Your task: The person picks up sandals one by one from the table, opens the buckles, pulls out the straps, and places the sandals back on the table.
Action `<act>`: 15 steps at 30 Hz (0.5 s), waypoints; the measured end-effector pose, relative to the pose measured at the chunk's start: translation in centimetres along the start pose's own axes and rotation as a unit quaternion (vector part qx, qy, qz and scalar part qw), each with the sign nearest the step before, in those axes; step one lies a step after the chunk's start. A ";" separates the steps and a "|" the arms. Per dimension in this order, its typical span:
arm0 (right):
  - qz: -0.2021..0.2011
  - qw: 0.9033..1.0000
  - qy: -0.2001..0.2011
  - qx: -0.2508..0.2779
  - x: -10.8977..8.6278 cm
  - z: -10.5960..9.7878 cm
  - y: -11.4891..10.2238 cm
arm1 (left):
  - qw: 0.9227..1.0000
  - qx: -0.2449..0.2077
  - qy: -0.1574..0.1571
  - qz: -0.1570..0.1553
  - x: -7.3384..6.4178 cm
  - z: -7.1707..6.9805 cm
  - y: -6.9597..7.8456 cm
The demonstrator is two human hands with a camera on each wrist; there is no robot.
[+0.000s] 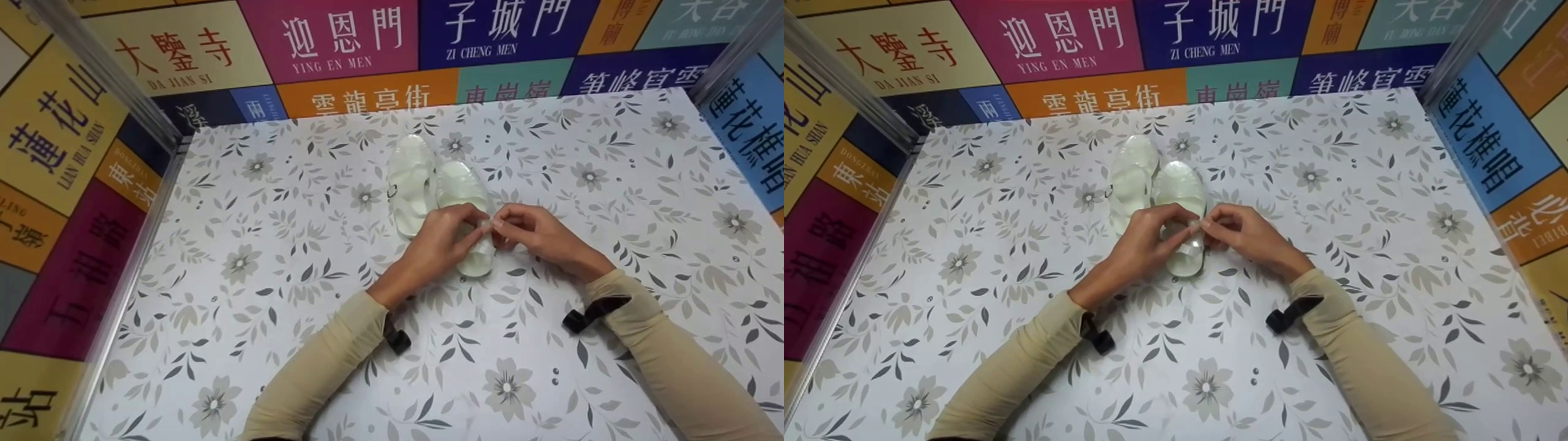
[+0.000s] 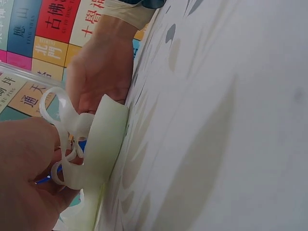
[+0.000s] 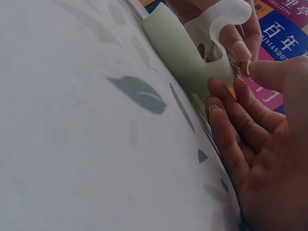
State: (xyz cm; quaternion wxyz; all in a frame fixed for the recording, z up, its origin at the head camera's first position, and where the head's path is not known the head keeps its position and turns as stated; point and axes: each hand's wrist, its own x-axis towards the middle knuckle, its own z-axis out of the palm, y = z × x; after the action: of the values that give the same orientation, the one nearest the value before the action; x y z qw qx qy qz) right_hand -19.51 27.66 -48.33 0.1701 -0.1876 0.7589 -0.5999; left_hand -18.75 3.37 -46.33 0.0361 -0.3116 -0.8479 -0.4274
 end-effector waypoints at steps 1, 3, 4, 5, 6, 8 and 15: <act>-0.001 1.000 0.002 0.002 0.0 0.0 0.0 | 1.000 0.003 0.000 0.002 0.0 0.0 0.0; -0.003 1.000 0.004 0.005 0.0 0.0 0.0 | 1.000 0.013 0.002 0.005 0.0 0.0 0.0; -0.006 1.000 0.005 0.007 0.0 0.0 -0.1 | 1.000 0.017 0.002 0.007 0.0 0.0 0.0; -0.008 1.000 0.006 0.009 0.0 -0.1 -0.1 | 1.000 0.023 0.003 0.009 0.0 0.0 0.0; -0.011 1.000 0.005 0.011 0.0 -0.1 -0.1 | 1.000 0.030 0.002 0.009 0.0 -0.1 0.0; -0.019 1.000 0.002 0.017 0.0 -0.1 -0.2 | 0.999 0.040 0.000 0.012 0.0 -0.1 0.1; -0.037 0.999 -0.020 0.025 -0.1 -0.2 0.1 | 0.999 0.051 -0.005 0.014 -0.1 -0.3 0.0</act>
State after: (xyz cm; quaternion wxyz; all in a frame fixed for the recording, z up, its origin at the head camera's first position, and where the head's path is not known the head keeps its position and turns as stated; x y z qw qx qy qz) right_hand -19.53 27.87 -48.35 0.1669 -0.2233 0.7327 -0.6208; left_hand -18.75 3.15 -46.15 0.0540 -0.3229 -0.8645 -0.3815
